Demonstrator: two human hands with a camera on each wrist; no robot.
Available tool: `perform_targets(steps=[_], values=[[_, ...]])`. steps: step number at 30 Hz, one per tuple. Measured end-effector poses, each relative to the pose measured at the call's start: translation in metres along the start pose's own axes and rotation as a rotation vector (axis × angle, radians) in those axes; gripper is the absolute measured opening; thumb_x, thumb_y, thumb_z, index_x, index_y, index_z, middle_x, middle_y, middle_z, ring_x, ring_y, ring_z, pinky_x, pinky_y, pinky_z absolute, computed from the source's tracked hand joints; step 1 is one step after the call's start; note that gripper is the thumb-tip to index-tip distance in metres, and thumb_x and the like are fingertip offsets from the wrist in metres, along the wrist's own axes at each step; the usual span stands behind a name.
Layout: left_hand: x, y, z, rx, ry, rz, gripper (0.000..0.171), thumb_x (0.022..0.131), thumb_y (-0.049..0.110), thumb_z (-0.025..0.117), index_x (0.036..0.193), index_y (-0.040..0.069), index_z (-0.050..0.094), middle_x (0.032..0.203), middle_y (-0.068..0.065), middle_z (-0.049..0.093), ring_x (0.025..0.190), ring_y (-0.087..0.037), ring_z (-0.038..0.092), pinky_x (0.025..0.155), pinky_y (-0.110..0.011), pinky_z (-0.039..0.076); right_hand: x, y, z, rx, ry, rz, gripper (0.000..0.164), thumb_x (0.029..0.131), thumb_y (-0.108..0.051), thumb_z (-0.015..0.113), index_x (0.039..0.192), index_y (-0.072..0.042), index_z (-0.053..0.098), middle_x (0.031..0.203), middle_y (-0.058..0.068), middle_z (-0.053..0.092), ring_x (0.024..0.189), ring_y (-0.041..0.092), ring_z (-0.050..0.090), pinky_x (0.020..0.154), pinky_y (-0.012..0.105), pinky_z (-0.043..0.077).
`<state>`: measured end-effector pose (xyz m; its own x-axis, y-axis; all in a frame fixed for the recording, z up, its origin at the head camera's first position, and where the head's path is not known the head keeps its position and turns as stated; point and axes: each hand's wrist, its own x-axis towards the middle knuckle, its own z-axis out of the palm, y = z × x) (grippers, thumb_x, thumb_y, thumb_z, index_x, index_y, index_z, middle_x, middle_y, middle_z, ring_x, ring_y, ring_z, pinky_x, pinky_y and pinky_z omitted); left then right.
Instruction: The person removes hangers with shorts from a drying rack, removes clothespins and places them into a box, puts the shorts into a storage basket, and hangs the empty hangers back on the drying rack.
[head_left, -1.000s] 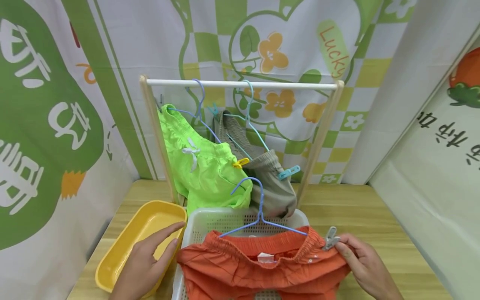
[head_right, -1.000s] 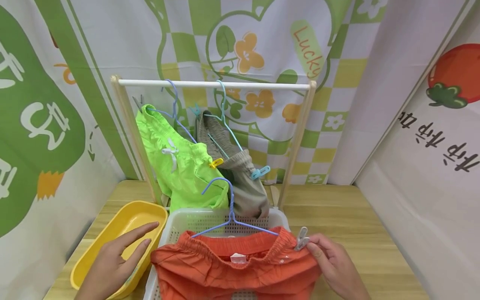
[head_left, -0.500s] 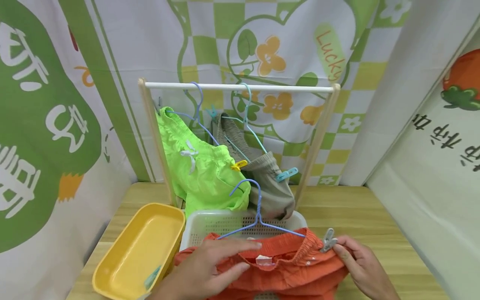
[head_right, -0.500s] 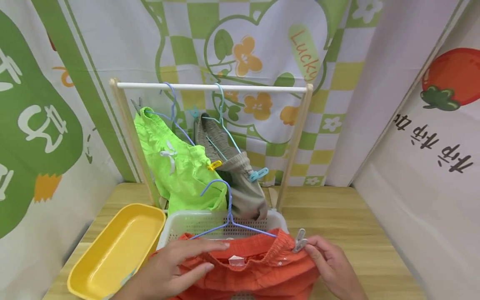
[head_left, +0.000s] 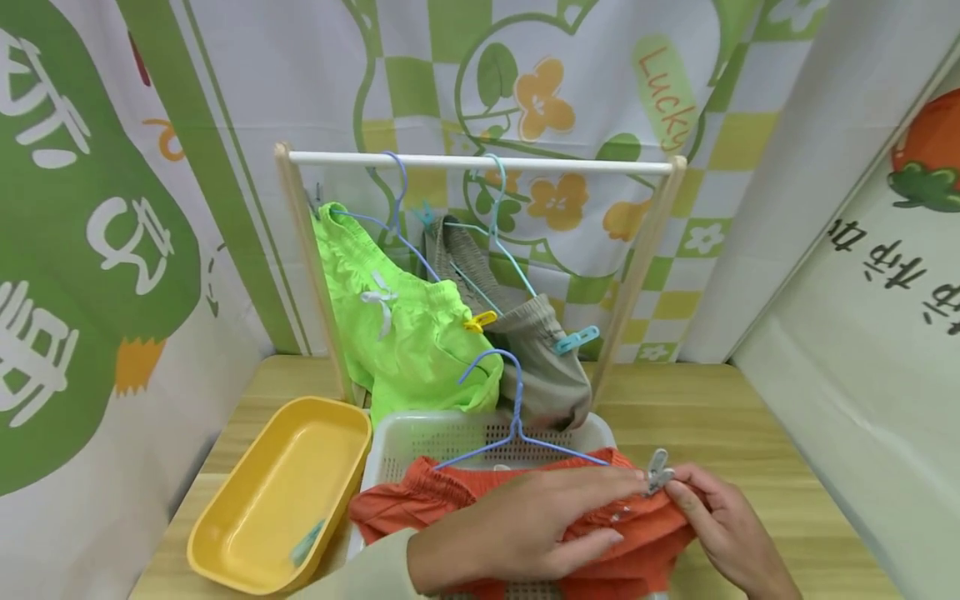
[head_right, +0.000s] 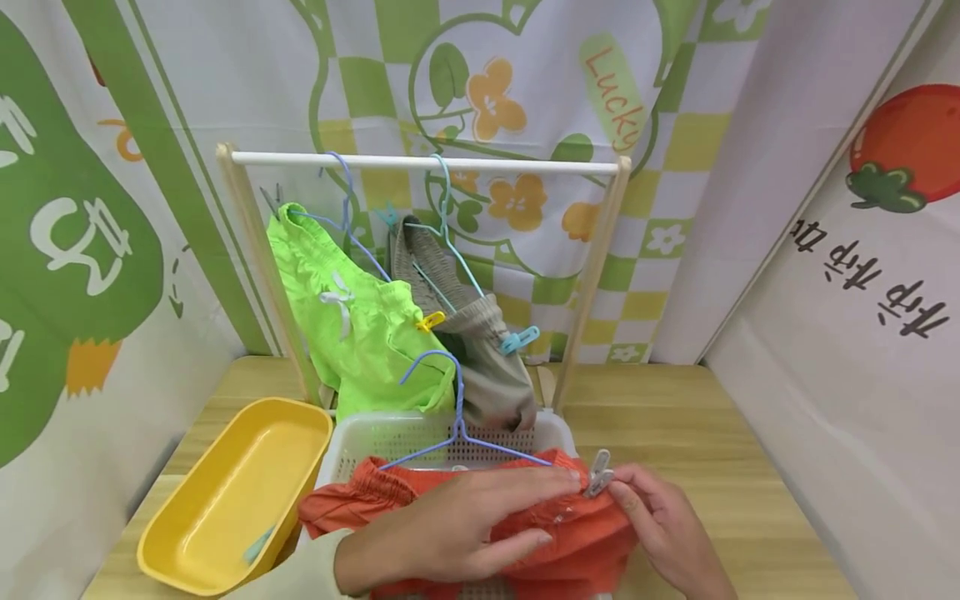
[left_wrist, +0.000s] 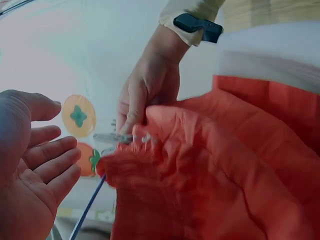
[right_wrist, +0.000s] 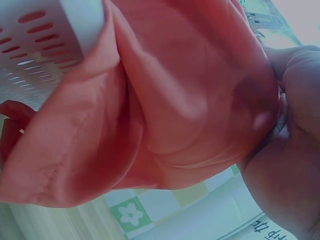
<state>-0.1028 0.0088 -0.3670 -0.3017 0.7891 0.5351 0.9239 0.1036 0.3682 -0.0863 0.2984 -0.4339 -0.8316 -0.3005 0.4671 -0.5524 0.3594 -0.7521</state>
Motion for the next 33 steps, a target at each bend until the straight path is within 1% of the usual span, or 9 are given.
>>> perform_targets(steps=[5, 11, 15, 17, 19, 21, 23, 26, 33], values=[[0.020, -0.001, 0.007, 0.090, -0.019, 0.017, 0.049, 0.105, 0.023, 0.061, 0.150, 0.007, 0.051, 0.152, -0.005, 0.052, 0.143, -0.005, 0.038, 0.116, -0.017, 0.023, 0.004, 0.001, -0.002, 0.017, -0.017, -0.022, 0.032, 0.098, 0.021, 0.047, 0.108, -0.004, 0.064, 0.093, 0.003, 0.070, 0.079, 0.010, 0.066, 0.065, 0.024, 0.053], [0.037, -0.003, 0.022, 0.376, -0.154, -0.060, 0.060, 0.108, 0.039, 0.052, 0.158, 0.009, 0.040, 0.158, -0.003, 0.044, 0.148, -0.009, 0.032, 0.119, -0.019, 0.013, 0.003, 0.002, -0.001, 0.012, -0.036, -0.027, 0.034, 0.099, 0.021, 0.047, 0.112, -0.004, 0.065, 0.094, 0.003, 0.070, 0.081, 0.012, 0.067, 0.068, 0.024, 0.054], [0.047, -0.004, 0.031, 0.488, -0.162, -0.087, 0.062, 0.107, 0.045, 0.050, 0.155, 0.007, 0.040, 0.154, -0.004, 0.047, 0.141, -0.011, 0.044, 0.116, -0.018, 0.024, 0.000, 0.003, 0.000, 0.033, -0.036, -0.022, 0.035, 0.099, 0.021, 0.047, 0.112, -0.005, 0.065, 0.089, 0.002, 0.069, 0.074, 0.011, 0.066, 0.061, 0.025, 0.054], [0.052, -0.006, 0.033, 0.499, -0.112, -0.098, 0.057, 0.106, 0.045, 0.052, 0.148, 0.007, 0.045, 0.148, -0.003, 0.052, 0.131, -0.010, 0.053, 0.109, -0.016, 0.036, 0.000, 0.003, 0.001, 0.030, -0.035, -0.027, 0.035, 0.099, 0.021, 0.047, 0.109, -0.006, 0.065, 0.087, 0.000, 0.067, 0.072, 0.010, 0.063, 0.059, 0.025, 0.052], [0.056, -0.008, 0.034, 0.476, -0.073, -0.124, 0.047, 0.106, 0.044, 0.053, 0.136, 0.009, 0.050, 0.129, 0.002, 0.059, 0.109, -0.006, 0.061, 0.090, -0.015, 0.048, 0.001, 0.003, 0.001, 0.010, -0.031, -0.037, 0.035, 0.098, 0.022, 0.047, 0.107, -0.008, 0.065, 0.087, -0.001, 0.066, 0.073, 0.010, 0.061, 0.060, 0.025, 0.050], [0.059, -0.011, 0.033, 0.446, -0.051, -0.154, 0.034, 0.107, 0.042, 0.053, 0.121, 0.011, 0.051, 0.104, 0.008, 0.057, 0.084, -0.002, 0.057, 0.067, -0.014, 0.047, 0.002, 0.002, 0.002, -0.006, -0.025, -0.033, 0.035, 0.098, 0.021, 0.048, 0.105, -0.010, 0.064, 0.087, -0.002, 0.065, 0.073, 0.010, 0.059, 0.061, 0.025, 0.049], [0.060, -0.013, 0.032, 0.425, -0.049, -0.182, 0.025, 0.109, 0.039, 0.050, 0.110, 0.014, 0.050, 0.086, 0.011, 0.048, 0.070, -0.002, 0.050, 0.055, -0.014, 0.039, 0.003, 0.001, 0.002, -0.011, -0.024, -0.026, 0.035, 0.099, 0.020, 0.048, 0.106, -0.010, 0.065, 0.087, -0.001, 0.066, 0.074, 0.011, 0.060, 0.063, 0.025, 0.050], [0.061, -0.015, 0.031, 0.398, -0.070, -0.223, 0.022, 0.110, 0.037, 0.047, 0.099, 0.017, 0.047, 0.075, 0.012, 0.040, 0.061, -0.002, 0.044, 0.049, -0.015, 0.033, 0.003, 0.000, 0.001, -0.013, -0.026, -0.008, 0.035, 0.099, 0.020, 0.048, 0.107, -0.010, 0.065, 0.088, -0.001, 0.069, 0.074, 0.011, 0.063, 0.064, 0.025, 0.051], [0.064, -0.016, 0.030, 0.404, -0.105, -0.262, 0.025, 0.110, 0.035, 0.050, 0.089, 0.022, 0.050, 0.071, 0.014, 0.043, 0.058, 0.002, 0.045, 0.049, -0.017, 0.035, 0.003, -0.002, 0.001, -0.021, -0.021, 0.002, 0.033, 0.100, 0.019, 0.049, 0.106, -0.010, 0.064, 0.085, -0.001, 0.066, 0.069, 0.011, 0.059, 0.058, 0.027, 0.049]])
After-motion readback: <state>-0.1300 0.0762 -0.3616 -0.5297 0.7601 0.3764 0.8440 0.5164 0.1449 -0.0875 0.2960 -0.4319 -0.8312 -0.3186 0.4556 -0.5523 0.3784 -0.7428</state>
